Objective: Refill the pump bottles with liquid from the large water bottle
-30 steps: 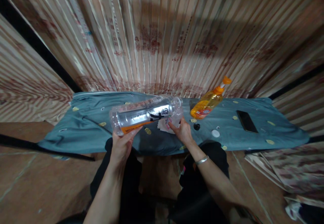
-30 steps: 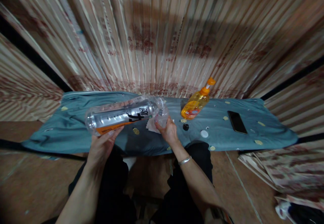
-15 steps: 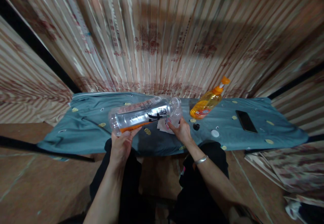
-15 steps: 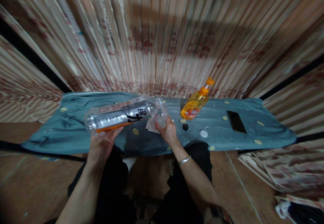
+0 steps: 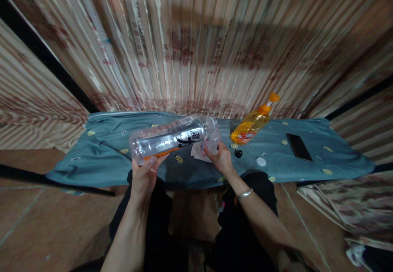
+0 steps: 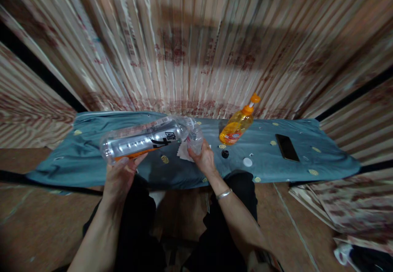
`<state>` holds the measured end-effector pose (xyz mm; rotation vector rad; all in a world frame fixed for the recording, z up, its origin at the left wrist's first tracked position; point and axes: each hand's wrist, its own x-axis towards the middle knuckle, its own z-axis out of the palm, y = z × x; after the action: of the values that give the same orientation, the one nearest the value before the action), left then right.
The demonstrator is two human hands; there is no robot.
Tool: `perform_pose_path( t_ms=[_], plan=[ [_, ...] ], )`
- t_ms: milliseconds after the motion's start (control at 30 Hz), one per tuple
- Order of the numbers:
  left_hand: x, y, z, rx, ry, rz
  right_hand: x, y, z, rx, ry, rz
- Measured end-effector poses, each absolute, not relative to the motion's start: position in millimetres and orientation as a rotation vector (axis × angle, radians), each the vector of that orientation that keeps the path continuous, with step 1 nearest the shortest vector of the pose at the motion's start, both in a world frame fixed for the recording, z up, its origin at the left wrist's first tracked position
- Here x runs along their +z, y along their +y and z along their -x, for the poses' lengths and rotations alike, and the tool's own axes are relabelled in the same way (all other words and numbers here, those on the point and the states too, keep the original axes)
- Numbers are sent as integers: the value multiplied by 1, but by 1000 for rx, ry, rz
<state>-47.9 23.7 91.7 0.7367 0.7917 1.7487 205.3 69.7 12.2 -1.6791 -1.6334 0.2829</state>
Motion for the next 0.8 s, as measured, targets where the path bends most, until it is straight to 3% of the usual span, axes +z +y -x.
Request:
perform_pose_path(
  t_ms=[800],
  plan=[
    [89, 23, 54, 1744, 747, -868, 14, 69, -203, 266, -1632, 1674]
  ],
)
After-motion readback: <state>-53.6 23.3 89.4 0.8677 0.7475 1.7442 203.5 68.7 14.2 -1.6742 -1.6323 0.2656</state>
